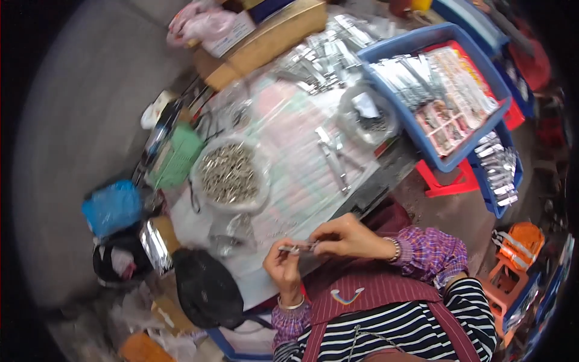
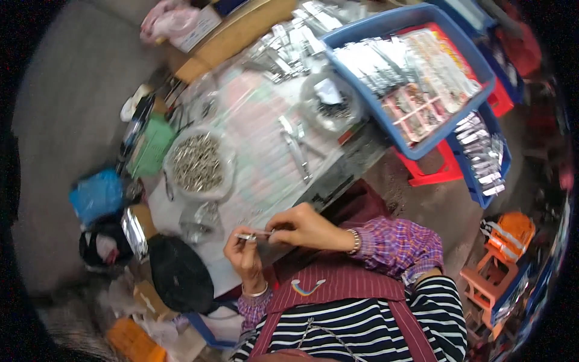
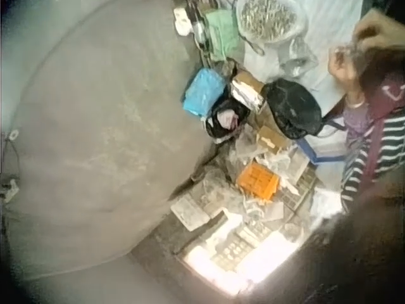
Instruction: Assembling small metal components by manually joining metal pins and brackets at a workbench.
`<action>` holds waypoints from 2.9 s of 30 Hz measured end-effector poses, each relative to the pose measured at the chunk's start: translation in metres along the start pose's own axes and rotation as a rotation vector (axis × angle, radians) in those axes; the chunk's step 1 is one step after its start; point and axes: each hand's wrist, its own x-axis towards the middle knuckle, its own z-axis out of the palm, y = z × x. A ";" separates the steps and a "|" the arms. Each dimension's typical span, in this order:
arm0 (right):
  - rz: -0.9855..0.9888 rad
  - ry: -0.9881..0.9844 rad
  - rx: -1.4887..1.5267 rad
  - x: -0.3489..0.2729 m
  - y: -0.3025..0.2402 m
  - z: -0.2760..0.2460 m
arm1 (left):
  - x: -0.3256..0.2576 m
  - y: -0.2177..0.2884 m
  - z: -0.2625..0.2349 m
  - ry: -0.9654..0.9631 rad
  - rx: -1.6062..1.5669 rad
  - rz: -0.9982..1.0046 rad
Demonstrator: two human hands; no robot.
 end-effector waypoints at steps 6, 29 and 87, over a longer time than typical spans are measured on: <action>-0.059 0.043 0.027 -0.011 -0.008 -0.002 | 0.002 -0.009 0.001 -0.080 0.037 0.003; -0.345 0.124 -0.292 -0.009 -0.009 0.013 | 0.005 0.010 -0.002 -0.139 0.408 0.309; 0.041 0.523 0.516 -0.059 0.014 -0.079 | 0.159 0.018 0.190 -0.702 1.011 0.811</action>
